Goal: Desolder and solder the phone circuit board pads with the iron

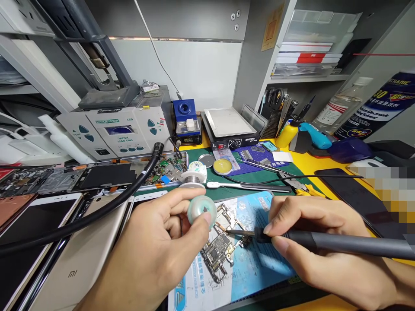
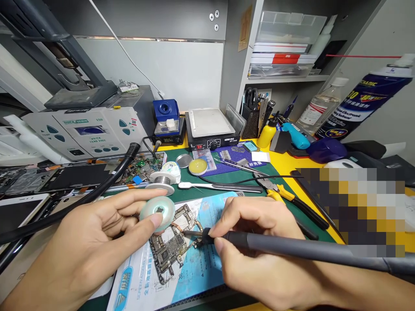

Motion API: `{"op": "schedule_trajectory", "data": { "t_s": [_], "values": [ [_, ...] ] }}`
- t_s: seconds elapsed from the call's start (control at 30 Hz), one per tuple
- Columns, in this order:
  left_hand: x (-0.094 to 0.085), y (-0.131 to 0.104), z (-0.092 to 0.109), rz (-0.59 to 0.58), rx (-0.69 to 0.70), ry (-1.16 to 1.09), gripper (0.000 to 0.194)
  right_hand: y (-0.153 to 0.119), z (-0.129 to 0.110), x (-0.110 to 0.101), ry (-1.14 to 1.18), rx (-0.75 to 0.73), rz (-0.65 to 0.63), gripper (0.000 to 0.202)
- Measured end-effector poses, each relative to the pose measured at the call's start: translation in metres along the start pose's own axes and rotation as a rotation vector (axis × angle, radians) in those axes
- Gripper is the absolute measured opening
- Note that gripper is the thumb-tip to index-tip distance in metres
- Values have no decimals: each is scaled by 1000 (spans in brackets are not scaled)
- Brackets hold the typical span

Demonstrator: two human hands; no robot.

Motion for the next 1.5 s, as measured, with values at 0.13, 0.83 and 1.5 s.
{"op": "schedule_trajectory", "data": {
  "t_s": [0.13,0.83,1.5],
  "values": [
    [1,0,0,40,39,3,51,0,-3,-1,-18,-46,15,23],
    [0,-3,10,110,108,26,31,0,-11,-1,2,-107,59,27],
    [-1,2,-4,-61,127,-21,46,4,-6,-4,24,-45,6,19]
  ]
}}
Point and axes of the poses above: each hand's wrist, its own y-axis towards the middle knuckle, its own x-axis out of the palm, z = x × y, the point moved 6 cm from there along y, towards the middle knuckle, and after that the axes turned 2 degrees about -y, right-handed, at the moved point
